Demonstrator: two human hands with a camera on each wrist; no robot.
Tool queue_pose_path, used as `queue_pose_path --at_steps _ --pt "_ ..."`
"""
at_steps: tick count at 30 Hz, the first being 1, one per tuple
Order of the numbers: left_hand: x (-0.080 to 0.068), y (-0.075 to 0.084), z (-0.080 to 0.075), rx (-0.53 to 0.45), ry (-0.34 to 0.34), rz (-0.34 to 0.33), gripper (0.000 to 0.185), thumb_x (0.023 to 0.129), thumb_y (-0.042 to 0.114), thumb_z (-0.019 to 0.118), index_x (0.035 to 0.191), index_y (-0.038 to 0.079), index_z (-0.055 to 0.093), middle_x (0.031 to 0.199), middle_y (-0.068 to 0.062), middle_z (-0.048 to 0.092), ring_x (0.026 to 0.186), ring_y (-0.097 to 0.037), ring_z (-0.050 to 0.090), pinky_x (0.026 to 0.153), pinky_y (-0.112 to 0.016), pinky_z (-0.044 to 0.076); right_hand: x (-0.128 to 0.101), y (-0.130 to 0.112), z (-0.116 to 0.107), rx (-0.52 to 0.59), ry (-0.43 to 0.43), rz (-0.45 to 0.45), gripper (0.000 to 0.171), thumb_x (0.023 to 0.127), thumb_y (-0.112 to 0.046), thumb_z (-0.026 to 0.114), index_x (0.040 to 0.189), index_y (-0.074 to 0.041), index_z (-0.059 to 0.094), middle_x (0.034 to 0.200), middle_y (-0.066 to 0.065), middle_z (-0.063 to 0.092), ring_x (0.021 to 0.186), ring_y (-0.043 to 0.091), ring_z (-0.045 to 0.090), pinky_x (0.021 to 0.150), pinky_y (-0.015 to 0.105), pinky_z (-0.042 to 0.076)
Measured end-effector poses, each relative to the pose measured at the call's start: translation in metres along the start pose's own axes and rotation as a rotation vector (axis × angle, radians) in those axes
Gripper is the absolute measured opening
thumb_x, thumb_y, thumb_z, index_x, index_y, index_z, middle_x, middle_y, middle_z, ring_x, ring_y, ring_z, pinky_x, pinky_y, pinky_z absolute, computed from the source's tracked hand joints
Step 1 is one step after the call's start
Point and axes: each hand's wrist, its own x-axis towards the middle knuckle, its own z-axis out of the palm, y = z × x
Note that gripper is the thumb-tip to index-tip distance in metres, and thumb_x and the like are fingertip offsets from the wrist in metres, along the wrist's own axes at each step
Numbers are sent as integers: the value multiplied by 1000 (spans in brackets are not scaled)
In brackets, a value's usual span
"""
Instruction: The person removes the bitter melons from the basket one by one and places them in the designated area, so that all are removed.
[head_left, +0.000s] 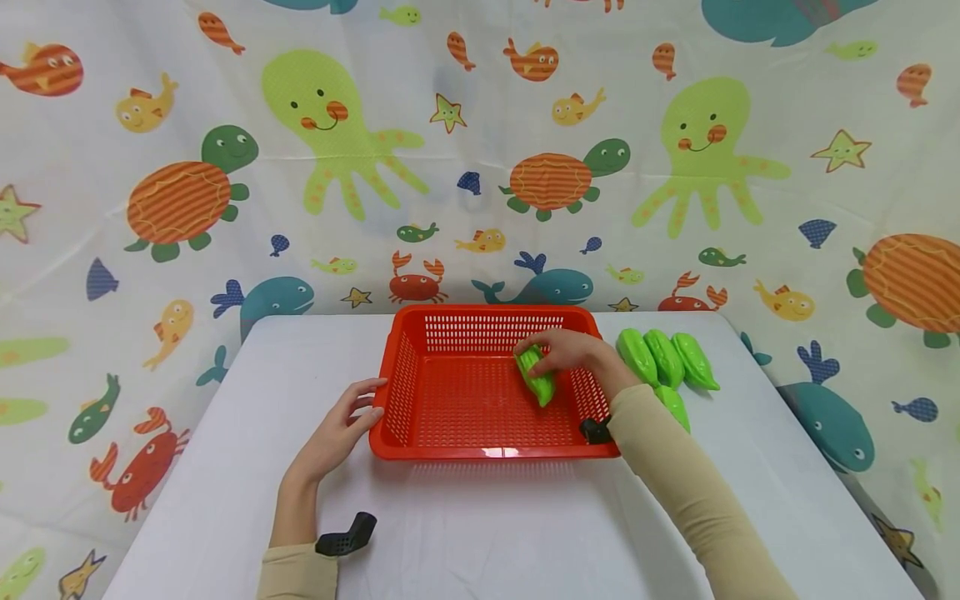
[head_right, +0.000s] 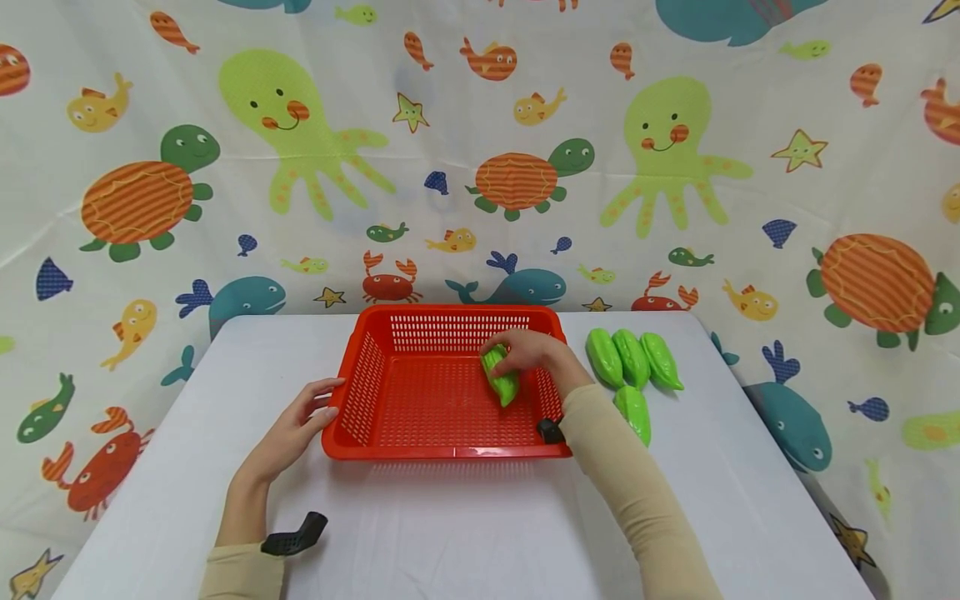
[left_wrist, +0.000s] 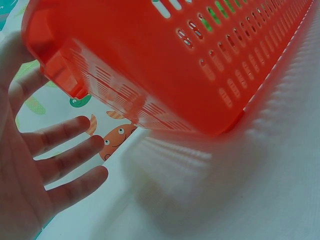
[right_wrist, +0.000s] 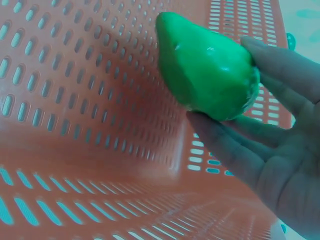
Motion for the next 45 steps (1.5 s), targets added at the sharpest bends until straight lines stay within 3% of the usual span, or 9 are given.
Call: queue_pose_path --at_steps 7,11,23,30,37,45 --pt "0 1 0 0 0 -7 55 96 37 61 144 20 41 146 -9 41 130 -33 40 103 -59 40 -2 1 -4 99 48 -27 45 87 -28 74 130 -27 62 130 6 53 114 26 51 90 40 52" --pt "0 1 0 -2 -4 -7 55 96 37 61 144 19 41 146 -10 41 131 -33 39 102 -59 40 -4 0 -6 160 49 -43 47 88 -30 73 132 -23 61 130 8 53 109 27 54 94 47 51" --pt "0 0 1 0 -1 -11 54 96 35 61 144 19 41 146 -10 41 130 -33 40 102 -60 40 -9 -5 -10 165 153 -76 45 87 -27 75 129 -21 63 127 10 54 103 27 57 91 47 53" --pt "-1 2 1 1 -2 -12 54 96 35 61 144 19 41 146 -11 41 130 -33 40 102 -60 40 -17 -8 -14 178 212 -144 43 88 -25 74 130 -19 63 125 11 55 94 25 60 85 46 55" --pt "-1 3 0 2 -13 -13 54 97 35 60 144 18 40 145 -12 41 131 -34 39 102 -60 40 -26 -7 -22 232 250 -132 44 90 -29 72 132 -20 61 130 11 50 97 26 60 79 35 56" --pt "-1 1 1 3 -17 -8 52 98 34 59 144 19 41 145 -11 42 131 -34 39 103 -61 38 -40 -8 -36 279 324 -155 44 94 -26 67 136 -17 57 131 13 48 95 28 62 79 35 57"
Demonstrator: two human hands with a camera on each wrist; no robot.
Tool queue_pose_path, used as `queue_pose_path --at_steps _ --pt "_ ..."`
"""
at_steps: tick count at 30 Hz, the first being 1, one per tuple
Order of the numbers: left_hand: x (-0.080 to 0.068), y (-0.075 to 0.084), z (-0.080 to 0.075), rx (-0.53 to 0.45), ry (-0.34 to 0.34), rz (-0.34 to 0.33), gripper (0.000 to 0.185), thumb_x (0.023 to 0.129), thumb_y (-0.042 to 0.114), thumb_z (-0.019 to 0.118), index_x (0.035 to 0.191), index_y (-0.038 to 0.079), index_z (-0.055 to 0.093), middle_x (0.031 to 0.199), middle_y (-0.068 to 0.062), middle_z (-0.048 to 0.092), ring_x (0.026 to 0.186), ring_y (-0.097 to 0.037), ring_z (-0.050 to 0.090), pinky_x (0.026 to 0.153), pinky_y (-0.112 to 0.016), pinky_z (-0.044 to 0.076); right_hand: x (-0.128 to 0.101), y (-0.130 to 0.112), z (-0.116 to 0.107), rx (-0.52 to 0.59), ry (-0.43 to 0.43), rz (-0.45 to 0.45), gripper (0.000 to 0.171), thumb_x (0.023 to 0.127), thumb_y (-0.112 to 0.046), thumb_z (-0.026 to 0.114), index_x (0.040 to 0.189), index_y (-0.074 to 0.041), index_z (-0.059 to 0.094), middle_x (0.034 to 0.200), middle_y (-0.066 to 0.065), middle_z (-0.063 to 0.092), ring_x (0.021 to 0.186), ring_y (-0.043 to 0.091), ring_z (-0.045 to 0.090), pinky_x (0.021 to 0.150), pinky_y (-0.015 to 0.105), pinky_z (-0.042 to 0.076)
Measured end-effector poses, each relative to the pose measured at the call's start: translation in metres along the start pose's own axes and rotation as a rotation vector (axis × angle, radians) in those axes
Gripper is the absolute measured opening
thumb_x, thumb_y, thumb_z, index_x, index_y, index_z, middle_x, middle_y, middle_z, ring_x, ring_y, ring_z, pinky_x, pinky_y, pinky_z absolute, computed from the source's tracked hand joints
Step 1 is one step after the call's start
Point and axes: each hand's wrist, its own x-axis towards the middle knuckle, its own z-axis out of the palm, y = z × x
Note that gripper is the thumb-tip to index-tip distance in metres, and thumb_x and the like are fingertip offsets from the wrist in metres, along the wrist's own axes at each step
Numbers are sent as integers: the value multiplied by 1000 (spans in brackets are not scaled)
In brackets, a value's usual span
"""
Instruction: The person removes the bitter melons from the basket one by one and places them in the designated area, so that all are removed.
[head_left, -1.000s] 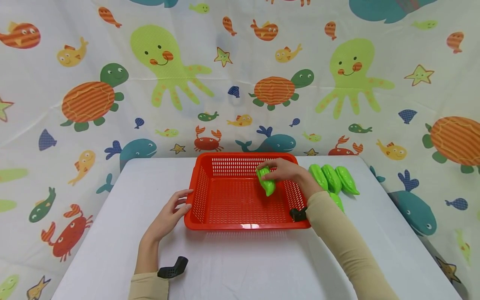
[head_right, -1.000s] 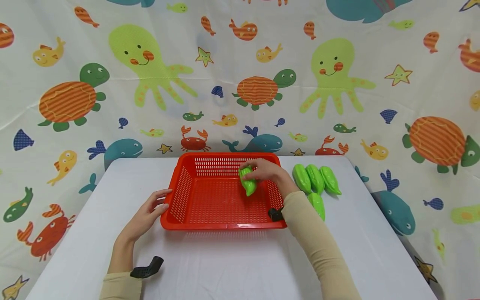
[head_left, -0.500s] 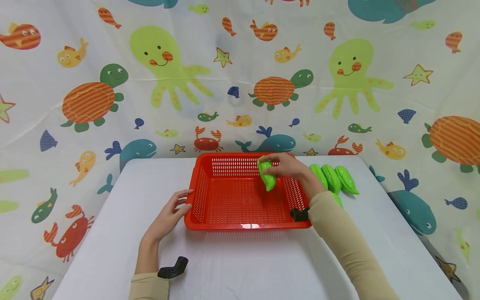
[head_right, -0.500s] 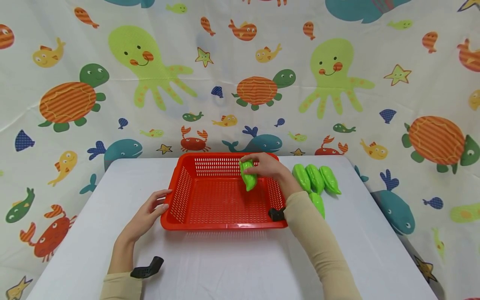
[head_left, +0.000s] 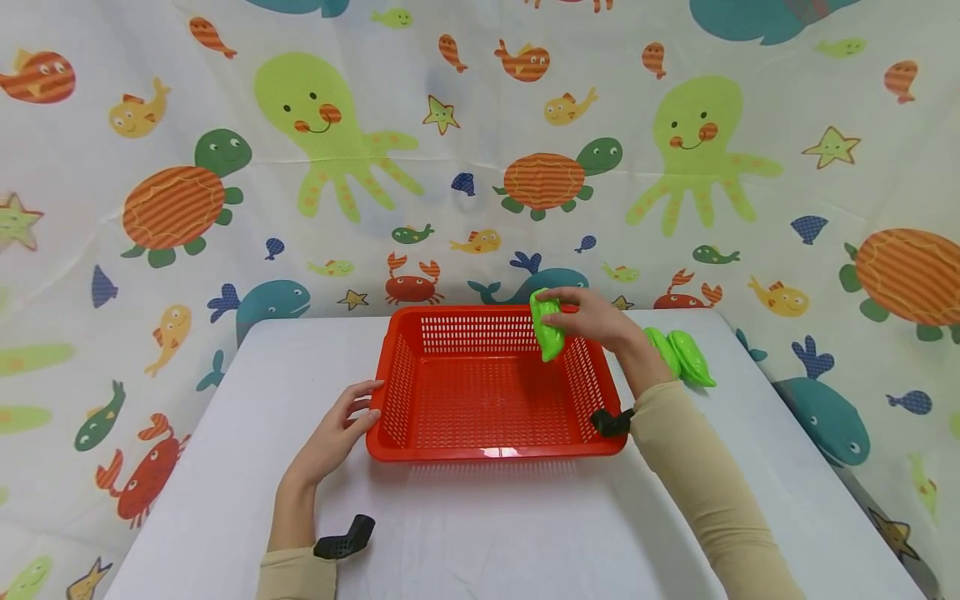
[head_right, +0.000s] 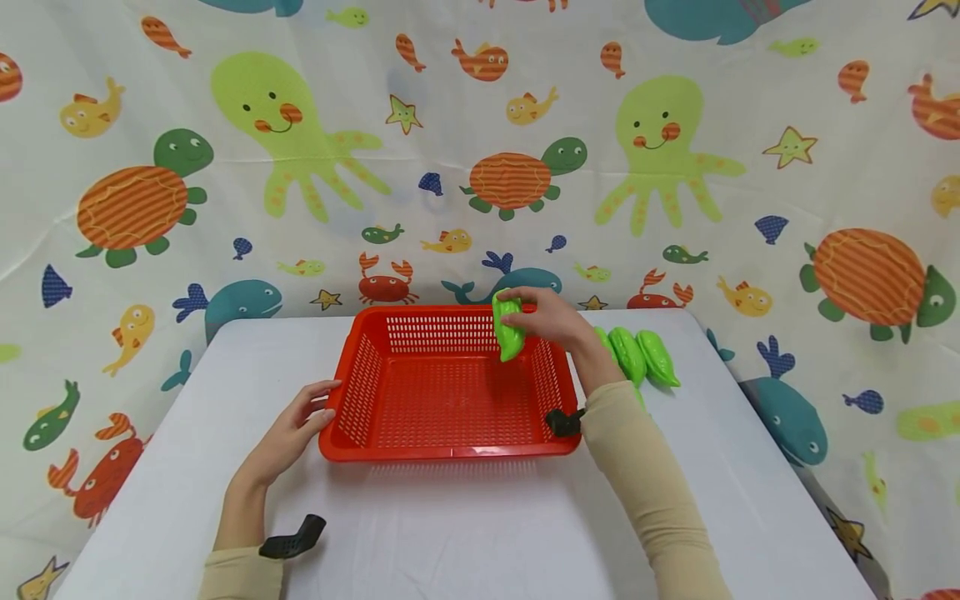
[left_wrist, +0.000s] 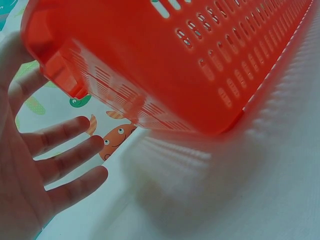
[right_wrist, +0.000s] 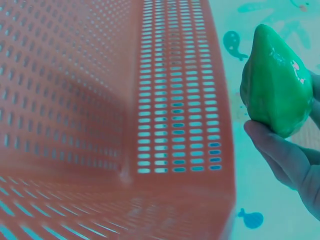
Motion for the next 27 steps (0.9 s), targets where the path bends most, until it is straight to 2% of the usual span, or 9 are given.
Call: queue_pose_path --at_steps 5,8,14,23,27 --pt "-1 -1 0 3 2 7 52 98 34 59 144 19 41 145 -10 42 131 -34 39 102 -61 39 -6 -2 -8 37 15 -6 47 95 -26 65 139 -14 53 133 15 47 100 29 61 88 43 55" --pt "-1 -2 0 5 4 17 50 98 33 58 144 19 42 145 -10 43 131 -34 40 103 -61 39 -10 -5 -13 52 21 -22 48 97 -25 63 141 -12 51 135 16 47 101 29 61 90 43 53" --pt "0 -3 0 5 6 27 50 98 33 58 143 20 42 145 -8 43 131 -33 40 103 -61 37 -22 -11 -20 9 79 -67 45 97 -24 62 140 -13 52 132 14 50 101 27 62 88 37 54" --pt "0 -3 -1 6 8 14 50 98 34 58 144 20 42 144 -9 43 131 -33 39 103 -60 39 -38 -15 -30 -15 146 -94 44 95 -28 65 137 -15 56 134 10 51 106 30 62 93 47 51" --pt "0 -3 -1 5 5 13 50 98 34 58 144 20 42 145 -9 43 131 -33 39 103 -60 38 -47 -12 -36 -53 145 -96 45 95 -28 64 137 -14 55 139 10 46 101 31 64 91 47 52"
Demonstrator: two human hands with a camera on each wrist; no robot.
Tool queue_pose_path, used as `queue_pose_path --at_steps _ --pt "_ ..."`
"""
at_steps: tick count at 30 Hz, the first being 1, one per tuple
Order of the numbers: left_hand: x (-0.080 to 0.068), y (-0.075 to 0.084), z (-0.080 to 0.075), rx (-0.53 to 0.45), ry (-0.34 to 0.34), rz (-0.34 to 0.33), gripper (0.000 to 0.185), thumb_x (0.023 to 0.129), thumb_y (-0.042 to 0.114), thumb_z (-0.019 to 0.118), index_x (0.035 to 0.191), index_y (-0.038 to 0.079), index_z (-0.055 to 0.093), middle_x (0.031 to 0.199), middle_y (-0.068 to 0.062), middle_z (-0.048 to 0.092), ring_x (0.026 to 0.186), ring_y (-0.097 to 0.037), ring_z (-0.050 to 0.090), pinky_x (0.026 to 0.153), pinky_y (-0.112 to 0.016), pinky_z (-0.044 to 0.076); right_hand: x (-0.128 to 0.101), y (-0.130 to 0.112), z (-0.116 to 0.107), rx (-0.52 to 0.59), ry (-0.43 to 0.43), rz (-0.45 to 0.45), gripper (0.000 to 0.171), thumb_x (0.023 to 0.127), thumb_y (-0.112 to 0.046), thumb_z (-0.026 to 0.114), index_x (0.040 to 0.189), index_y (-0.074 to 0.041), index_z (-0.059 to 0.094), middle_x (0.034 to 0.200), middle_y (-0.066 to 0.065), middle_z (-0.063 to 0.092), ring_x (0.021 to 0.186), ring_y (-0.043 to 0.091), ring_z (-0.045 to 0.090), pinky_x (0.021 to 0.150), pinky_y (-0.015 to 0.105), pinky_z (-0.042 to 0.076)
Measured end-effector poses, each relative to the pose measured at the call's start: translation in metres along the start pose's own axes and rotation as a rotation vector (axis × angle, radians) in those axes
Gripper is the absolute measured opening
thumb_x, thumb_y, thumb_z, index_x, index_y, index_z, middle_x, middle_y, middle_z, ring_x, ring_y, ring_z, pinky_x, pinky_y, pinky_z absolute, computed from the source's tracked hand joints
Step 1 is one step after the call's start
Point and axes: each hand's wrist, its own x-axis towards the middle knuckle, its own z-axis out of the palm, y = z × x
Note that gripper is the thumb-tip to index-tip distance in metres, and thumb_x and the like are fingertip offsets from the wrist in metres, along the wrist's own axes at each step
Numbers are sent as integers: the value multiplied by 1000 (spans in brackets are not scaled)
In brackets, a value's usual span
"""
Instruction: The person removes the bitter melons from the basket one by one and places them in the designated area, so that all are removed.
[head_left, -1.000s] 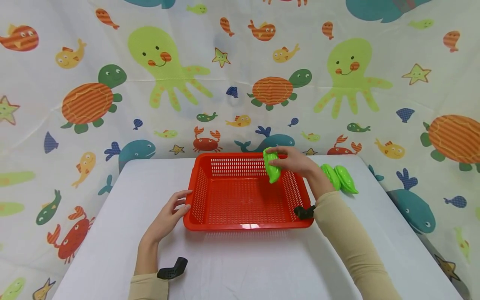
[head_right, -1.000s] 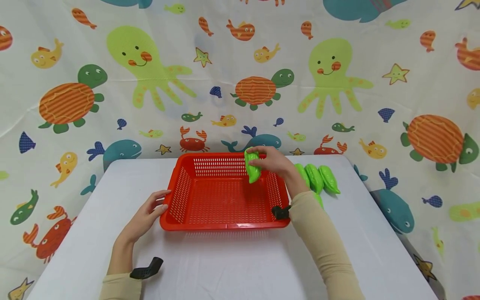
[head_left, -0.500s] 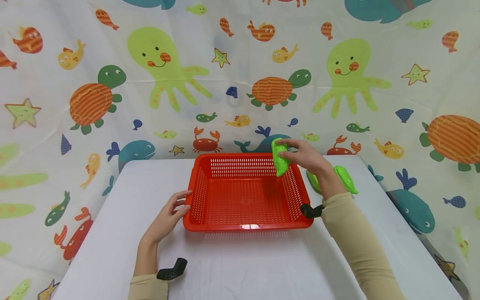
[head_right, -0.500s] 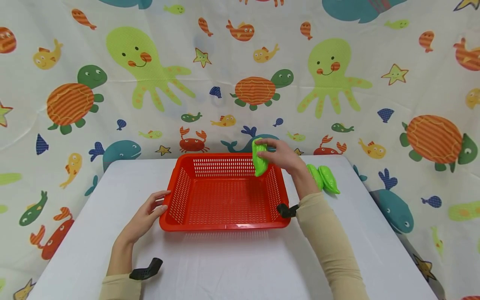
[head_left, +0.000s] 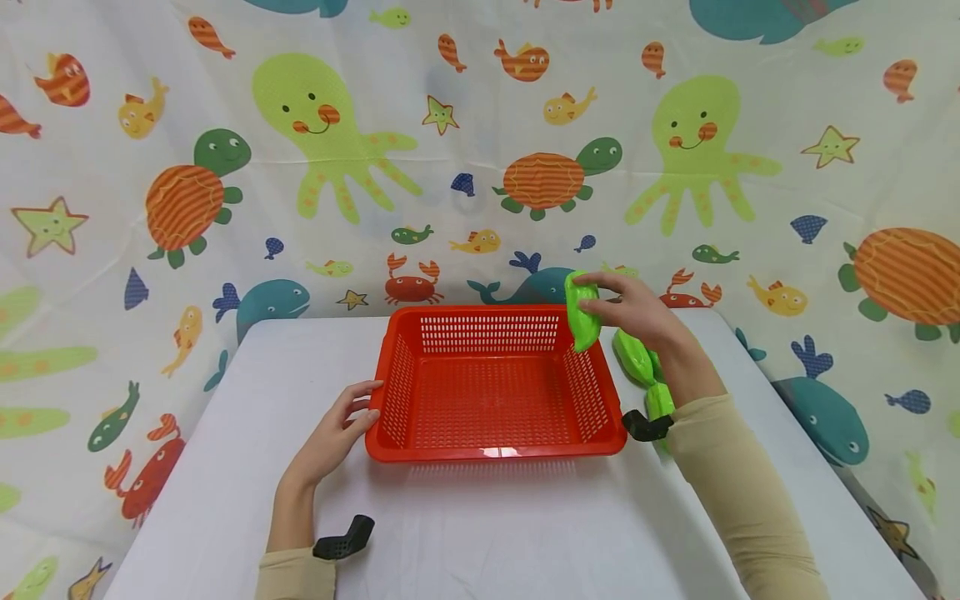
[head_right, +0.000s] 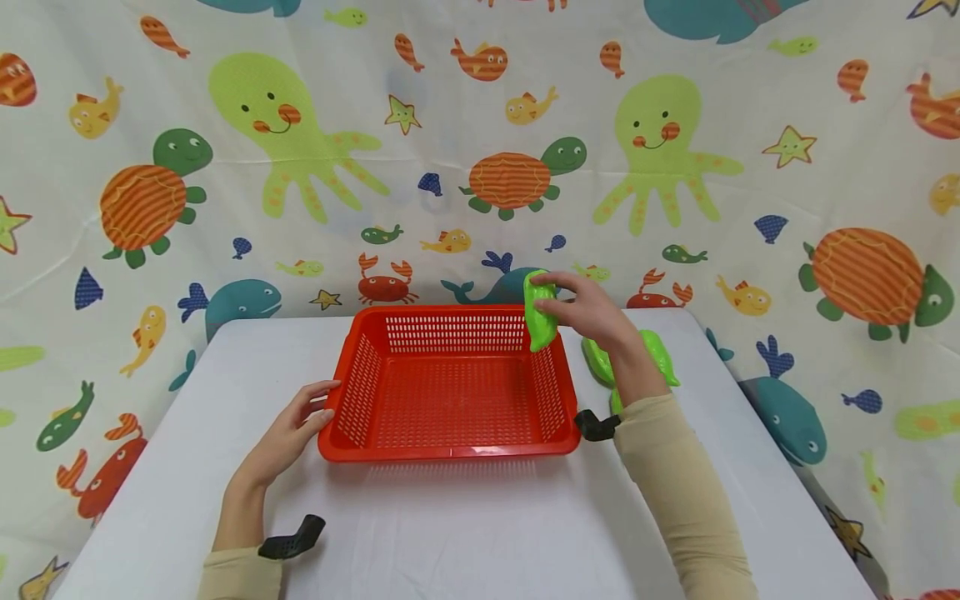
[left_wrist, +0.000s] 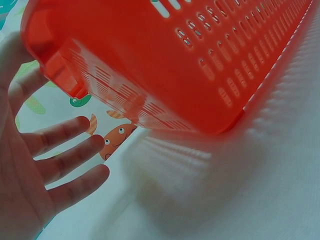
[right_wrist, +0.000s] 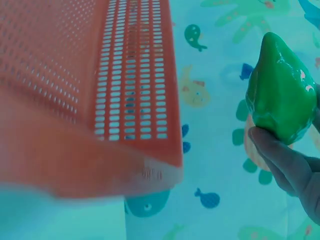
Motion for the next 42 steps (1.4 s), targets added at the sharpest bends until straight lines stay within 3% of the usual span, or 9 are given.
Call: queue_pose_path --at_steps 3,9,16,23,30,34,42 --pt "0 0 0 0 0 1 51 98 34 59 144 20 42 145 -9 43 131 -33 39 103 -61 39 -7 5 -5 -20 15 24 45 94 -30 66 136 -15 57 140 10 46 99 32 61 88 46 54" --pt "1 0 -1 7 3 2 51 98 34 59 144 20 42 145 -9 43 131 -33 40 102 -60 40 -25 21 -13 -34 69 114 51 92 -42 66 137 -20 56 145 6 44 118 33 54 89 44 54" --pt "1 -1 -1 5 -2 9 51 98 33 59 144 19 42 145 -9 42 131 -33 40 101 -59 41 -48 48 -18 33 108 193 59 92 -48 63 142 -20 50 144 8 44 124 30 47 94 44 51" --pt "1 -1 -1 7 0 7 51 98 34 59 144 20 42 146 -9 42 131 -33 40 102 -60 40 -64 66 -20 85 120 228 63 93 -49 60 146 -17 44 152 11 33 133 35 37 102 58 41" --pt "1 -1 -1 8 1 15 52 98 33 59 144 18 41 145 -10 42 130 -33 40 101 -61 40 -73 72 -25 71 118 239 63 94 -49 59 147 -18 43 151 10 33 130 32 37 93 36 49" --pt "1 -1 -1 5 2 17 51 98 33 59 144 18 42 145 -10 42 130 -34 40 102 -61 40 -77 75 -27 58 116 240 65 93 -48 61 147 -19 42 149 12 34 126 30 38 91 35 50" --pt "1 0 0 4 2 11 52 98 33 59 144 19 41 145 -10 42 131 -33 39 102 -62 39 -88 84 -30 29 121 255 69 92 -50 61 148 -16 39 151 16 30 132 39 31 101 53 41"
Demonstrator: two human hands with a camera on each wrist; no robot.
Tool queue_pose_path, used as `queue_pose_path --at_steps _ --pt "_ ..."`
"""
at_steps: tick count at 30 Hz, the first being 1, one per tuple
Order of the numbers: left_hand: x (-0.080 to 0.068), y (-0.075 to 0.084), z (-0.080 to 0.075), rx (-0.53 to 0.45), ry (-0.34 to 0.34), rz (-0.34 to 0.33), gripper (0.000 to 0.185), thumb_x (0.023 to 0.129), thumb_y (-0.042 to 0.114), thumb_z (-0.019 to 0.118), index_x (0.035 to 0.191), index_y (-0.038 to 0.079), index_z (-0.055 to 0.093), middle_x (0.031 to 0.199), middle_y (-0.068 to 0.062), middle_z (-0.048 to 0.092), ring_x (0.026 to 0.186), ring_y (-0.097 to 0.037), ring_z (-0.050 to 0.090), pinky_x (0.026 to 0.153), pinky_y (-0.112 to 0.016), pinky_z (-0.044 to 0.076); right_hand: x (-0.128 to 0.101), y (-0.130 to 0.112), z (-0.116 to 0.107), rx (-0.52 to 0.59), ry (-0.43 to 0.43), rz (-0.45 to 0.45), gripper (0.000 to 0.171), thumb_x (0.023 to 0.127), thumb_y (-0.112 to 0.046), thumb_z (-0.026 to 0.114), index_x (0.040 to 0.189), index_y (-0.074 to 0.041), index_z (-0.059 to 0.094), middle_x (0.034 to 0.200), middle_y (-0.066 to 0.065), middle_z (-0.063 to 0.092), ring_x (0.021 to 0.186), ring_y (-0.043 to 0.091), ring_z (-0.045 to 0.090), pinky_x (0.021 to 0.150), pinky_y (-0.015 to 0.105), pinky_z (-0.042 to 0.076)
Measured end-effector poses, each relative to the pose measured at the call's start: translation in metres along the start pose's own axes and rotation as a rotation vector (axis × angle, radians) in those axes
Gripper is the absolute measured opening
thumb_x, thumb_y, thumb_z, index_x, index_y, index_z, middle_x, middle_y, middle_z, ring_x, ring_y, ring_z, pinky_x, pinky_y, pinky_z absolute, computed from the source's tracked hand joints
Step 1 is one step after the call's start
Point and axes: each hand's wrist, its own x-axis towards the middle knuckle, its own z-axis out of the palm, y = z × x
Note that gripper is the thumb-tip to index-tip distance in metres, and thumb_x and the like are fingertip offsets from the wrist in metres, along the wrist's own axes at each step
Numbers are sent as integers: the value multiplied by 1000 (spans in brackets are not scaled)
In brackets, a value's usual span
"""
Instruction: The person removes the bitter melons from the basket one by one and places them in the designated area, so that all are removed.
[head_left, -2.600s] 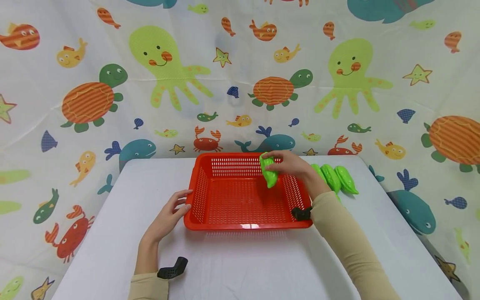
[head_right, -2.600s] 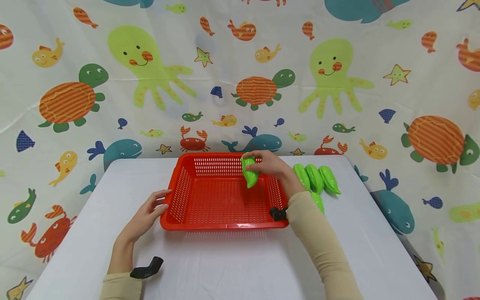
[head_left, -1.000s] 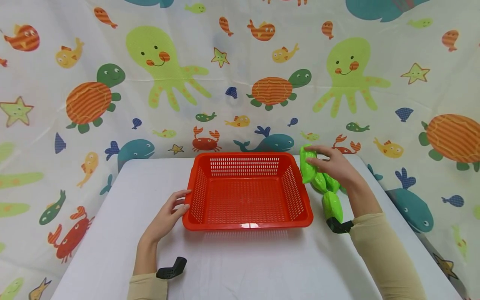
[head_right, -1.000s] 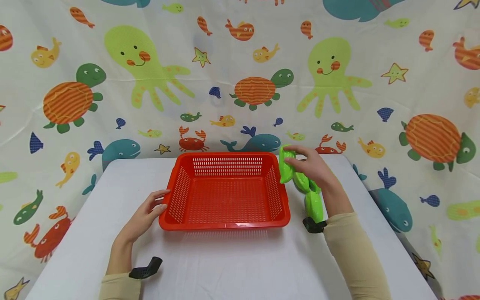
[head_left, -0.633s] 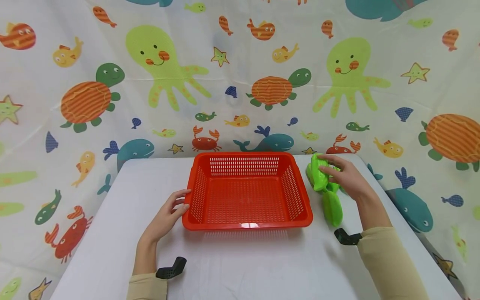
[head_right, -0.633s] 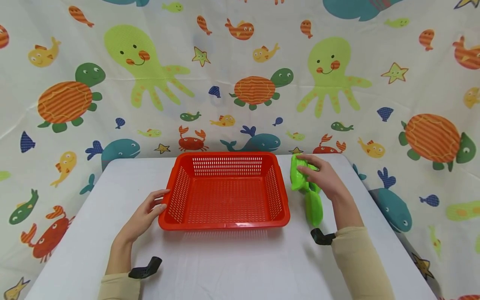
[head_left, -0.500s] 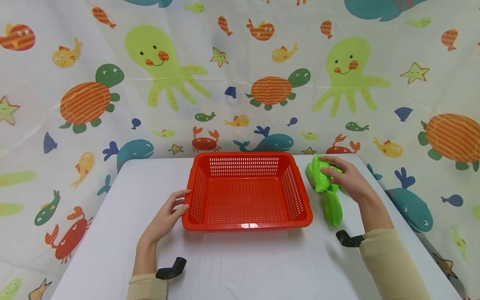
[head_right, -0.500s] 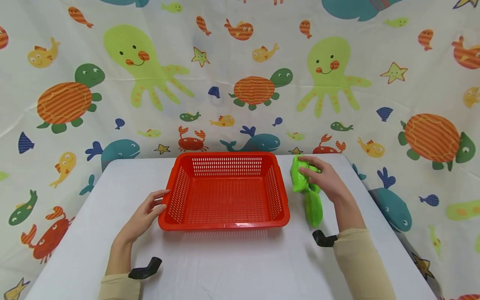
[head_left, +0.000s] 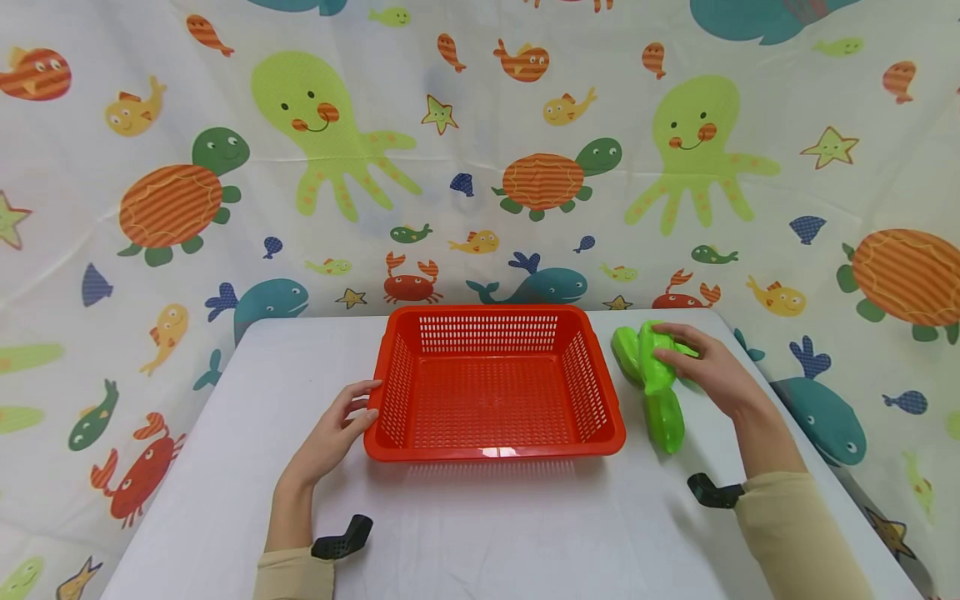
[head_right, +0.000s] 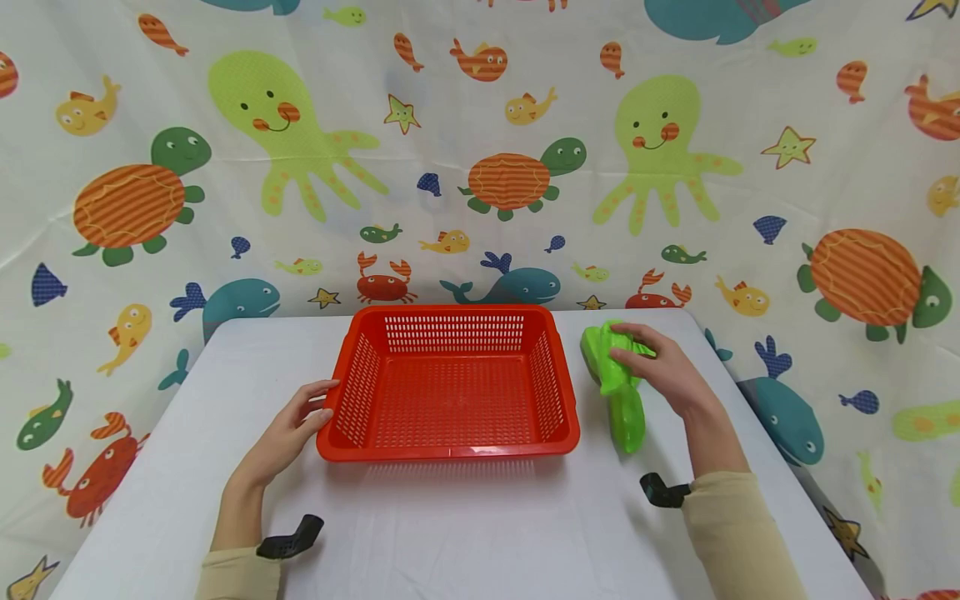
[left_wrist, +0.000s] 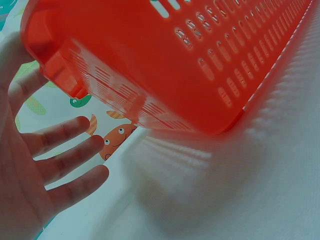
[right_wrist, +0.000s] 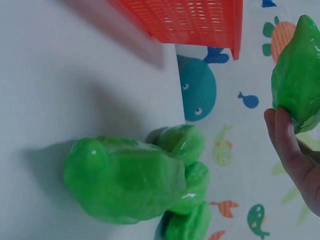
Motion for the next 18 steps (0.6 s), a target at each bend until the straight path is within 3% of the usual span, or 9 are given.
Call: queue_pose_path --at_steps 6,13,18 --pt "0 0 0 3 0 -4 52 97 34 59 144 18 41 146 -10 41 131 -34 40 102 -61 39 -6 4 -3 -27 3 -9 65 95 -45 59 149 -15 38 151 18 31 131 40 33 97 45 45" --pt "0 -1 0 4 1 -7 52 98 34 59 144 19 41 145 -10 43 131 -34 40 102 -61 40 -12 11 -11 -33 -4 -25 64 97 -43 57 149 -11 38 154 22 27 136 48 28 103 66 34" --pt "1 -1 1 4 1 -14 52 98 34 59 144 19 41 145 -11 42 131 -34 39 103 -63 37 -17 17 -16 -39 10 -19 65 97 -43 58 148 -9 38 155 23 25 137 50 26 104 68 30"
